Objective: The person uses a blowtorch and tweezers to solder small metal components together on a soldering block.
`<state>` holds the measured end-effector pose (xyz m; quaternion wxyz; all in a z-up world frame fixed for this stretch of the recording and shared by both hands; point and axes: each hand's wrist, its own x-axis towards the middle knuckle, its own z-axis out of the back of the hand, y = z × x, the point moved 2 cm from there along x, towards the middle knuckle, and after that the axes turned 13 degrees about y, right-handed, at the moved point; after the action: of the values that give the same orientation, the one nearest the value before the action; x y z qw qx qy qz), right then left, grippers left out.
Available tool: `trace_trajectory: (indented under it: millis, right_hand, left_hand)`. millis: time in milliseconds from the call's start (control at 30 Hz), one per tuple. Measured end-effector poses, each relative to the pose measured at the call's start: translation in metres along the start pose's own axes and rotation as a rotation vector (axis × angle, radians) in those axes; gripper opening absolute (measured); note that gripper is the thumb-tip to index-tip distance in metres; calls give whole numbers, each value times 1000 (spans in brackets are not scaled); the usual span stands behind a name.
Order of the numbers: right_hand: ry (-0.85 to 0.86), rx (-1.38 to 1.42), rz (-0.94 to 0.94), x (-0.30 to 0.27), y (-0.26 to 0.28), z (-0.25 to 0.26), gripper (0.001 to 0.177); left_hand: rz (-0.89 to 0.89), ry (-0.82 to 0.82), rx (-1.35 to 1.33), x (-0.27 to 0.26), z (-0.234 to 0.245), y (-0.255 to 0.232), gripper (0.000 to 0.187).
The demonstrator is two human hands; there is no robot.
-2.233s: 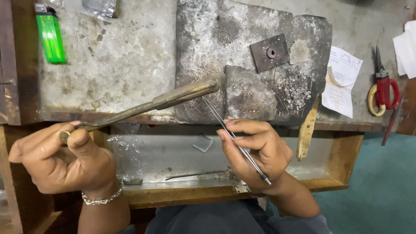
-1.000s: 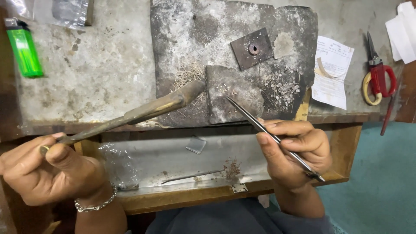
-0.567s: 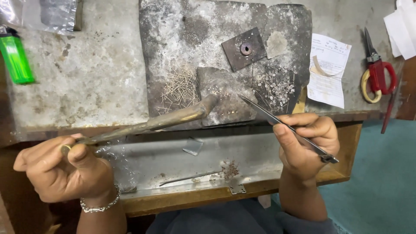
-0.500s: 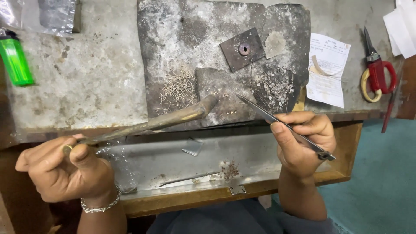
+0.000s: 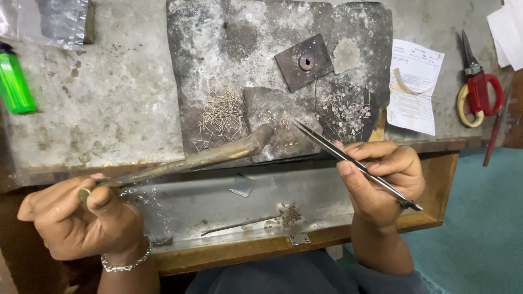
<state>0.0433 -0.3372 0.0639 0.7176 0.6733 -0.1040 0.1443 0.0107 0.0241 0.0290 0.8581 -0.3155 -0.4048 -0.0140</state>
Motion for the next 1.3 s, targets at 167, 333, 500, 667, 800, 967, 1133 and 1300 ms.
trace_trajectory:
  millis: [167,333,500,667,800,967,1133,1300]
  right_hand:
    - [-77,-9,-21,-2,-13,9,33]
    - [-117,152,-168,1,-25,15,34]
    - [-112,175,-170,3,-25,10,34]
    - [-128,158,-182,5,-24,7,35]
    - [-127,158,-187,4,-25,8,35]
    - [-131,231,-171,-2,-32,16,37]
    - [-41,463,-108,-17,-40,14,31]
    - [-64,495,-65,-33,-55,12,30]
  left_hand:
    - [-2,-15,18,-1,1,2,42]
    - [-12,-9,5,-2,1,4,41]
    - [-8,-6,3,-4,1,8,38]
    - [10,0,2,-3,2,5,39]
    - [4,10,16,-2,2,4,44]
    - [7,-18,3,1,2,2,44]
    - [2,-19,-4,1,5,5,44]
    - [-40,-10,-54,-3,5,13,41]
